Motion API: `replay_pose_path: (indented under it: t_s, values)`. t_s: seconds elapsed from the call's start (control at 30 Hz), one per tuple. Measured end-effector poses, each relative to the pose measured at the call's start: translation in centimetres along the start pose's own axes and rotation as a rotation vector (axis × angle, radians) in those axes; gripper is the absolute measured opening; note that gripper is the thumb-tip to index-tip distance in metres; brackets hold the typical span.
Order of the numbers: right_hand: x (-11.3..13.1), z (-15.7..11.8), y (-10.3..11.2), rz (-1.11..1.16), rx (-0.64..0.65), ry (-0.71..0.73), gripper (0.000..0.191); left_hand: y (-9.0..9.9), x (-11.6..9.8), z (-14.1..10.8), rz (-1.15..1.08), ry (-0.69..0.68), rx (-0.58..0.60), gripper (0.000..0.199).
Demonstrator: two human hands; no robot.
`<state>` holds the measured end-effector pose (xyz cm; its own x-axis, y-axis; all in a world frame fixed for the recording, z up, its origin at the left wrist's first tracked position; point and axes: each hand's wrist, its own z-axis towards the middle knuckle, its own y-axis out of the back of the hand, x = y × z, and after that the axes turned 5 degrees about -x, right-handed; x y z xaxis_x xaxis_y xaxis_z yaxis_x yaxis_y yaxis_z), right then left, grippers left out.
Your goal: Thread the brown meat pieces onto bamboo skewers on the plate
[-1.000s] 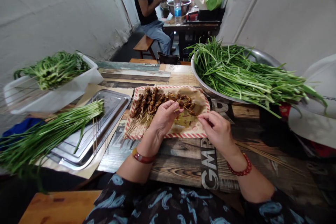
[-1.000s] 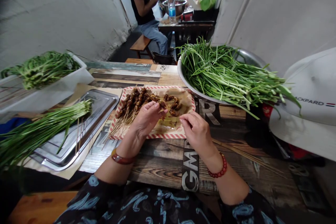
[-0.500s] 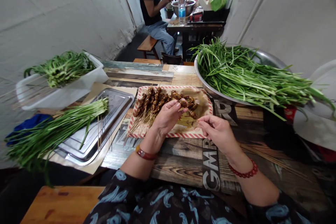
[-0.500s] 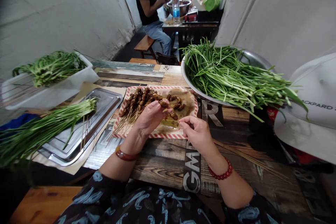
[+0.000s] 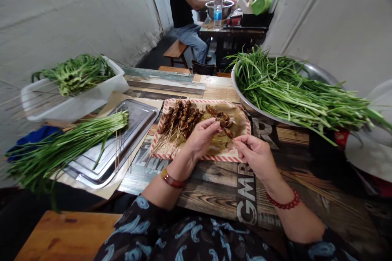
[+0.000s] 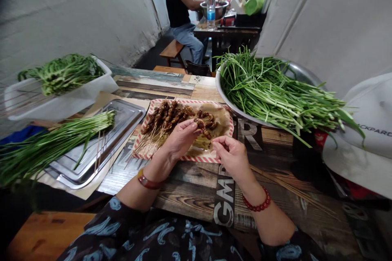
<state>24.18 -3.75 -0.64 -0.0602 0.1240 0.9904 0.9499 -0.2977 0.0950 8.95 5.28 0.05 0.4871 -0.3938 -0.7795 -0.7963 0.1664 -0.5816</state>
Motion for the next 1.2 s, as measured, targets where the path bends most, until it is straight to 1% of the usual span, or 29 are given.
replay_pose_path:
  t_s: [0.17,0.27,0.3,0.4,0.5,0.63,0.8,0.97,1.2]
  values:
    - [-0.3,0.1,0.2,0.055,-0.006,-0.034,0.032,0.1,0.3,0.0,0.009,0.015,0.007,0.03]
    - [-0.4,0.2,0.4,0.083,-0.016,-0.052,0.032,0.3,-0.1,0.2,-0.002,0.036,0.018,0.039]
    - [-0.4,0.2,0.4,0.088,-0.022,-0.056,0.032,0.4,-0.4,0.3,-0.018,0.03,0.011,0.04]
    - [-0.3,0.1,0.3,0.096,-0.004,-0.065,0.034,0.7,-1.2,0.6,-0.078,-0.027,-0.025,0.034]
    - [-0.1,0.0,0.1,0.085,0.039,-0.078,0.036,1.0,-1.9,0.7,-0.08,-0.081,-0.002,0.035]
    - [0.0,-0.1,-0.1,0.055,0.059,-0.085,0.038,1.2,-2.2,0.6,-0.073,-0.116,0.022,0.037]
    - [0.0,-0.1,-0.3,0.015,0.059,-0.09,0.039,1.2,-2.4,0.6,-0.089,-0.142,0.02,0.029]
    - [-0.3,0.0,-0.6,-0.008,0.036,-0.045,0.035,1.2,-2.2,0.7,-0.099,-0.141,-0.019,0.023]
    - [-0.4,0.0,-0.8,0.008,0.002,-0.023,0.033,0.9,-1.6,0.7,-0.049,-0.103,-0.032,0.027]
